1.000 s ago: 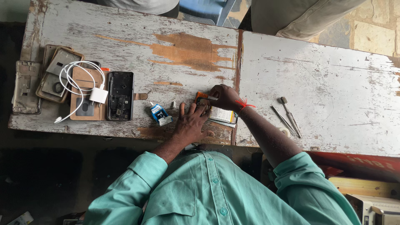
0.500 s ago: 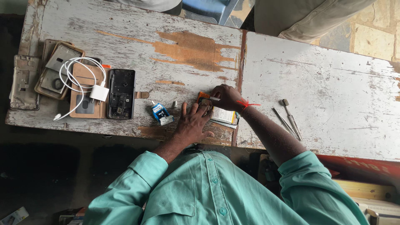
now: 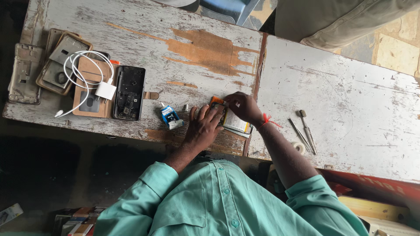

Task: The person repairs a mobile phone by handling internal components including the motherboard and battery, and using a brush and tweezers on the frame.

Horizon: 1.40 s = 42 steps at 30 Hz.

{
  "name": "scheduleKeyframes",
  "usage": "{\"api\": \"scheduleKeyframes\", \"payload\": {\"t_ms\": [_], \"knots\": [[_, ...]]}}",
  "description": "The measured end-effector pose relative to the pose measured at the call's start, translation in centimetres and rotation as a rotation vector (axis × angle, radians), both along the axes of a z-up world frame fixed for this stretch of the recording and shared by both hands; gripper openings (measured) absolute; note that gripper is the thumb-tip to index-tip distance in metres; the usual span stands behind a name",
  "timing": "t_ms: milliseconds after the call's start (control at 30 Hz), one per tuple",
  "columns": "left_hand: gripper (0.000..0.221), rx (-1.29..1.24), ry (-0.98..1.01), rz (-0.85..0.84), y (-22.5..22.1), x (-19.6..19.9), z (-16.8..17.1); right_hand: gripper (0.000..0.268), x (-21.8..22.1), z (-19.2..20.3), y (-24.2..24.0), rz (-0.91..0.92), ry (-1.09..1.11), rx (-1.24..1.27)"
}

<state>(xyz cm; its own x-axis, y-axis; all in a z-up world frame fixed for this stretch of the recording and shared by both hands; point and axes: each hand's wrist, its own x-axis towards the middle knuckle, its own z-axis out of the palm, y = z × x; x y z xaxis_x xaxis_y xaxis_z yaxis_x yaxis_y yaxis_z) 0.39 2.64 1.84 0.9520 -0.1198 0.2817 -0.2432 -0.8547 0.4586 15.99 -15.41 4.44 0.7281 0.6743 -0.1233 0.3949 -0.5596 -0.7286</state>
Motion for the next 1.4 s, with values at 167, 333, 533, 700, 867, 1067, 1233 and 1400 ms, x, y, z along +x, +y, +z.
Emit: {"api": "scheduleKeyframes", "payload": {"t_ms": [167, 333, 533, 700, 867, 1067, 1233, 1400], "knots": [[0.058, -0.113, 0.136, 0.077, 0.3, 0.0, -0.4, 0.022, -2.1, 0.6, -0.1, -0.026, -0.082, 0.022], [0.054, 0.040, 0.104, 0.046, 0.8, 1.3, 1.5, 0.019, -1.3, 0.4, 0.7, -0.022, -0.136, 0.007], [0.044, -0.172, 0.058, 0.086, 1.4, 1.6, 2.4, 0.015, -4.5, 4.4, -5.6, -0.479, -0.182, -0.128], [0.033, -0.333, 0.055, 0.191, 1.1, 0.1, 2.0, 0.023, -8.1, 6.7, -19.9, -0.770, -0.423, -0.613], [0.033, -0.361, 0.079, 0.266, -0.4, 0.2, 2.2, 0.016, -7.5, 5.0, -23.8, -0.663, -0.276, -0.697], [0.030, -0.527, 0.157, 0.451, -1.1, 2.1, 1.1, 0.022, -6.2, 2.9, -21.7, -0.672, -0.206, 0.351], [0.026, -0.631, 0.126, 0.463, -1.8, 3.7, -1.4, 0.013, -4.8, 0.6, -18.4, -0.539, -0.138, 0.223], [0.027, -0.622, 0.245, 0.390, -1.4, 6.0, -3.2, 0.015, -1.9, -0.4, -15.8, -0.626, 0.316, 0.881]]}}
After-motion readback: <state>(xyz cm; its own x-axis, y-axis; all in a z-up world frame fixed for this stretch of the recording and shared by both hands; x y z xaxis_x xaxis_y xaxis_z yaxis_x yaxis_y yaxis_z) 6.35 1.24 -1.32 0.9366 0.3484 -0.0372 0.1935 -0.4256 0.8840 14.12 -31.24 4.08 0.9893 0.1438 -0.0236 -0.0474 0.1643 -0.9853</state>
